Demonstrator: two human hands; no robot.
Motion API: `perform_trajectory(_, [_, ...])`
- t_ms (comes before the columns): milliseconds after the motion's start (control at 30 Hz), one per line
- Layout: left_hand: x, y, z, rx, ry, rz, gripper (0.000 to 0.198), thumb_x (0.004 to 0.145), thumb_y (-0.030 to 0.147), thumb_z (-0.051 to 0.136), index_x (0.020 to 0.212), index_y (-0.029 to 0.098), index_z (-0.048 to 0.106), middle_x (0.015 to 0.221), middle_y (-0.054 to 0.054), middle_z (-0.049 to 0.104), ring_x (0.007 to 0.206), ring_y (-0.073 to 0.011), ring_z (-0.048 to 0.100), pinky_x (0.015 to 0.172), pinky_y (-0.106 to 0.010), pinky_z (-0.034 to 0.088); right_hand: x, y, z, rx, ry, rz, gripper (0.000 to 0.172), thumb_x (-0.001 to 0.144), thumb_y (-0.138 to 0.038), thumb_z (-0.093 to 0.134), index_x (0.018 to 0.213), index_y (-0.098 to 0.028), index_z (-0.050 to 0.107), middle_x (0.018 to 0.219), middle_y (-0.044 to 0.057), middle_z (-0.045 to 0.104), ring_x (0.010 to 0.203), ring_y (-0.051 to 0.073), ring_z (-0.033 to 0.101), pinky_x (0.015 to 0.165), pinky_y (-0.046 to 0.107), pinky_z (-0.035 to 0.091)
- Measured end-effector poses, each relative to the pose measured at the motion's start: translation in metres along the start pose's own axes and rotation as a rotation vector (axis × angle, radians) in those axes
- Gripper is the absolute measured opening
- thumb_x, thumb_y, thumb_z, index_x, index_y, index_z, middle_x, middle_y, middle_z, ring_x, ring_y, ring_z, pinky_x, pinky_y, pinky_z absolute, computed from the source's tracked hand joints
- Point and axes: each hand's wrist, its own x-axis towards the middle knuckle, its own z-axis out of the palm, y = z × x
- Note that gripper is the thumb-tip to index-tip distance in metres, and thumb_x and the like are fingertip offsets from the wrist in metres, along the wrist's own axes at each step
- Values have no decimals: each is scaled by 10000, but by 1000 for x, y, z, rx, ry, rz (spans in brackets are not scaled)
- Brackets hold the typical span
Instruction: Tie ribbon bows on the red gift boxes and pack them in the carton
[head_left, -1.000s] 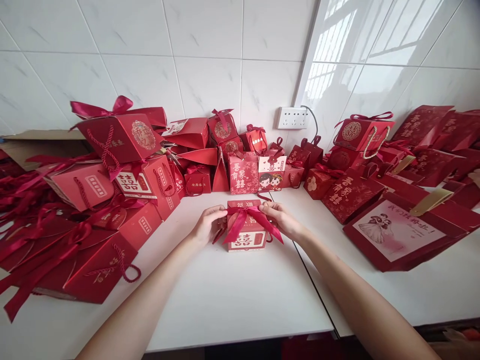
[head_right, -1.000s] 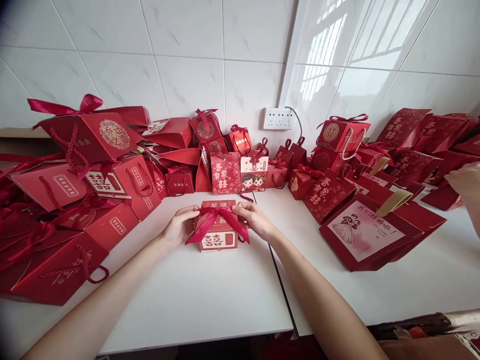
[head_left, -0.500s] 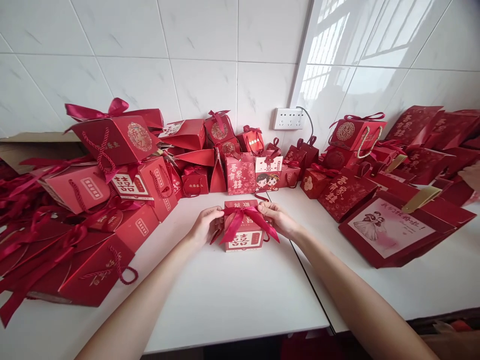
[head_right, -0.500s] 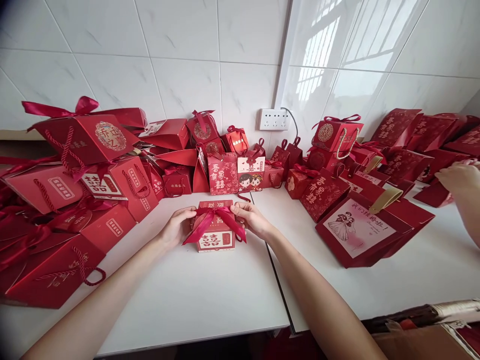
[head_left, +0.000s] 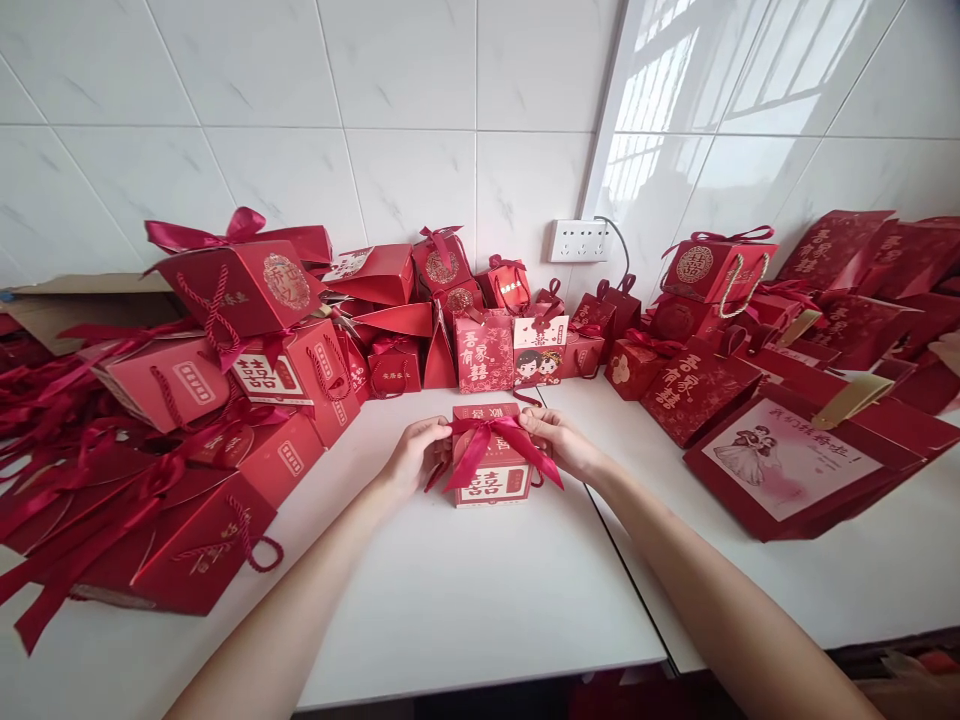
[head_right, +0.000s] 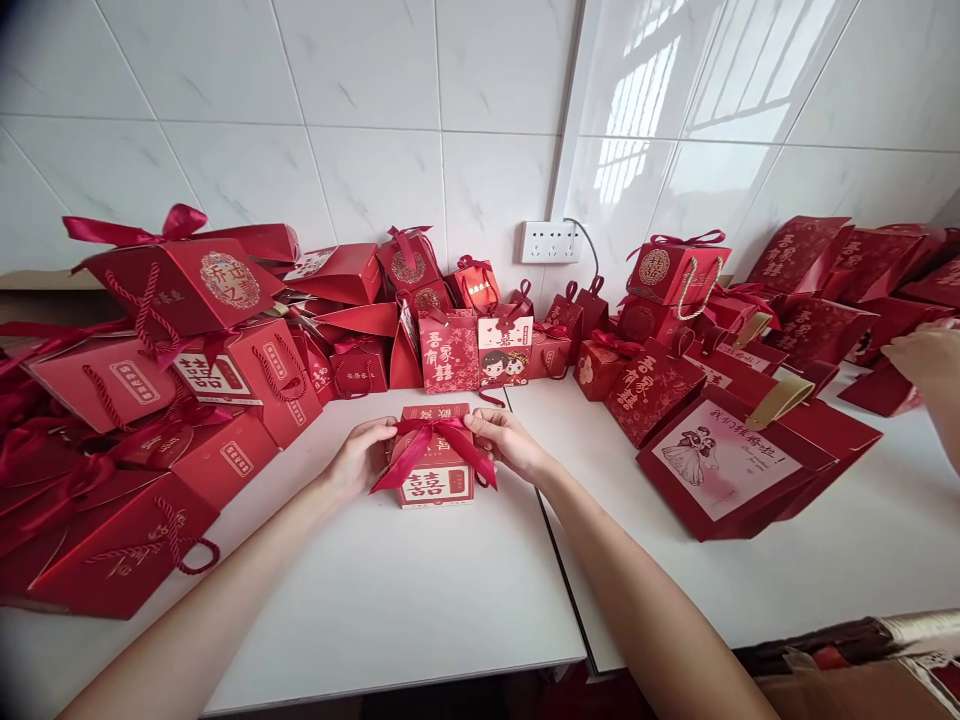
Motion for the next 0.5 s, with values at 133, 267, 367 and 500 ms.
perform_trajectory(133, [0, -1, -2, 2, -14, -5, 281, 545, 307, 661, 550, 171, 416, 493, 51, 450, 453, -68, 393, 455, -206, 261, 0, 0, 0, -3, 5, 5, 469, 694, -530, 709, 588, -176, 419, 478, -78, 342, 403, 41, 259, 426, 217, 148])
perform_trajectory(267, [1, -4, -3, -4, -23, 3, 271, 562, 303, 650, 559, 173, 412, 500, 50, 443, 459, -71, 395, 453, -211, 251, 0, 1, 0, -9, 10, 3, 485, 683, -538, 713, 579, -176, 407, 477, -79, 333, 406, 42, 251, 426, 218, 144])
perform_trajectory(367, [2, -4, -4, -7, -33, 2, 263, 585, 301, 637, 564, 176, 406, 507, 49, 437, 463, -75, 395, 456, -216, 256, 0, 1, 0, -13, 10, 0, 502, 683, -543, 710, 567, -178, 387, 477, -78, 325, 410, 41, 234, 432, 224, 131])
perform_trajectory(500, [1, -4, -4, -7, -37, 7, 262, 589, 299, 639, 566, 175, 409, 516, 44, 449, 472, -79, 409, 462, -216, 262, 0, 1, 0, -20, 13, -4, 500, 688, -536, 710, 562, -179, 384, 480, -75, 323, 417, 44, 234, 441, 230, 123])
